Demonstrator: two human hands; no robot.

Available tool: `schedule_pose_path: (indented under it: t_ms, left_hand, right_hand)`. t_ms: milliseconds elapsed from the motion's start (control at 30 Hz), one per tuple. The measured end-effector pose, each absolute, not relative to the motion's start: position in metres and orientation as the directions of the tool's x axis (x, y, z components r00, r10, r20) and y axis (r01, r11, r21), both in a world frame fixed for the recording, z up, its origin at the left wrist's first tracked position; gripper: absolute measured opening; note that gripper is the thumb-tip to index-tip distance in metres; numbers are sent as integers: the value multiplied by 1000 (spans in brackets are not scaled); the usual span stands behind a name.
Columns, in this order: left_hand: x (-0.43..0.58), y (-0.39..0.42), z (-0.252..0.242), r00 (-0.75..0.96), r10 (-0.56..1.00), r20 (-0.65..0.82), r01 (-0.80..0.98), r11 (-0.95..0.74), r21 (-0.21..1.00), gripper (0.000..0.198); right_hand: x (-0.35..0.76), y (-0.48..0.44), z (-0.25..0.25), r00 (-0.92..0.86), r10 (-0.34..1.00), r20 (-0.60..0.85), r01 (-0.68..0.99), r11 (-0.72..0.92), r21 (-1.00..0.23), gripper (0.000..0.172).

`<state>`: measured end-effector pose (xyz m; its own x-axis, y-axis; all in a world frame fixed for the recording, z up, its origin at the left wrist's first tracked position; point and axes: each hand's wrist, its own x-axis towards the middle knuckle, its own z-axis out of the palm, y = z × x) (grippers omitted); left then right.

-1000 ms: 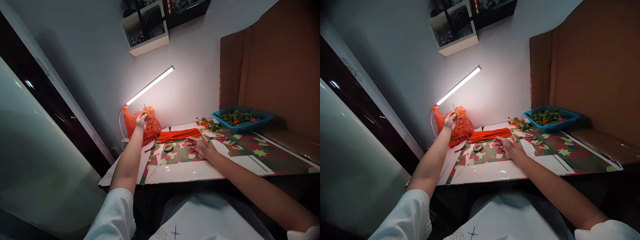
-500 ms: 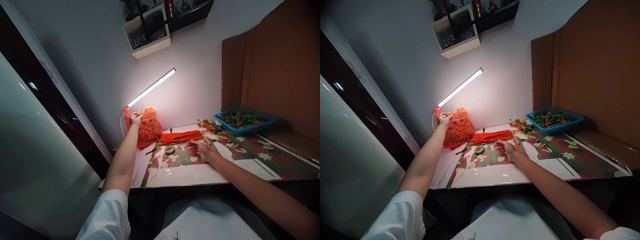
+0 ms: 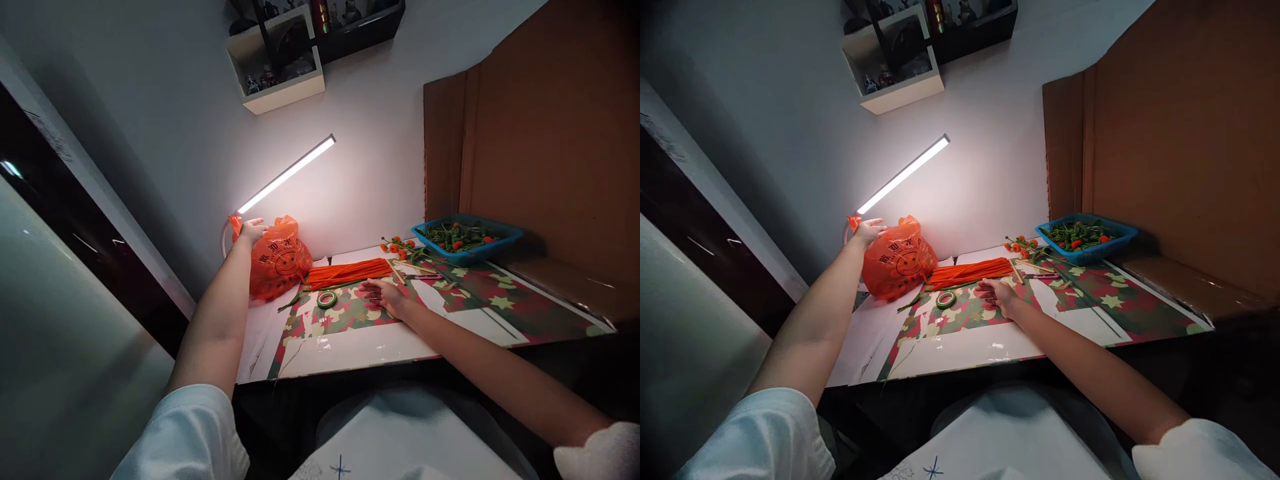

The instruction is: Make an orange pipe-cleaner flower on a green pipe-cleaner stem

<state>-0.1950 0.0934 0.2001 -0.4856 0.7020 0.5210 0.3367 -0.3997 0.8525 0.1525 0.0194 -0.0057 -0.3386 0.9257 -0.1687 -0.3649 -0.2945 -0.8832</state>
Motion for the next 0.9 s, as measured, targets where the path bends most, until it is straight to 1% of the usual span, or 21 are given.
schedule_pose_path:
  t_ms: [67, 100, 167, 233, 267, 333, 367, 400, 433, 500, 567, 633, 767, 900]
  left_hand:
    - [-192, 92, 202, -501, 725, 472, 322, -350, 880, 26]
    - [-191, 91, 202, -511, 723, 465, 331, -333, 883, 25]
    - [-185, 88, 197, -504, 688, 522, 407, -344, 846, 21]
    - [-174, 83, 185, -462, 653, 600, 540, -330, 774, 22]
    - [-167, 80, 175, -415, 642, 644, 616, -323, 719, 21]
    - [-147, 76, 151, -248, 645, 723, 740, -356, 571, 17]
    - [-135, 74, 137, -107, 666, 738, 778, -406, 479, 15]
    - [-123, 73, 122, 50, 704, 708, 800, -453, 393, 13]
    - [-111, 74, 107, 181, 746, 641, 813, -480, 329, 12]
    - [-89, 78, 80, 328, 802, 499, 837, -491, 240, 15]
    - [-73, 86, 58, 345, 854, 390, 887, -432, 162, 22]
    - [-63, 95, 42, 299, 901, 314, 925, -355, 135, 23]
    - [-62, 106, 25, 239, 934, 266, 951, -280, 131, 13]
    - [-68, 106, 17, 194, 949, 250, 969, -225, 104, 14]
  right_hand:
    - [152, 22, -7, -307, 939, -157, -372, -270, -888, 17]
    - [153, 24, -7, -260, 953, -155, -378, -248, -892, 15]
    - [155, 29, -8, -113, 986, -120, -409, -156, -899, 12]
    - [158, 34, -7, 61, 993, -102, -403, -69, -912, 9]
    - [160, 36, -6, 139, 987, -84, -388, -24, -921, 9]
    - [165, 39, -4, 238, 970, -46, -358, 44, -933, 8]
    - [166, 40, -3, 276, 961, -35, -349, 66, -935, 7]
    - [168, 41, -3, 299, 954, -30, -343, 78, -936, 7]
    - [169, 41, -2, 314, 949, -26, -340, 87, -936, 7]
    - [170, 42, -3, 320, 947, -21, -339, 94, -936, 7]
    - [170, 43, -4, 316, 949, -14, -334, 98, -937, 8]
    - [169, 43, -5, 317, 948, -14, -327, 96, -940, 8]
    - [167, 42, -4, 301, 954, -10, -317, 90, -944, 7]
    - [166, 37, 0, 279, 960, -17, -317, 76, -945, 7]
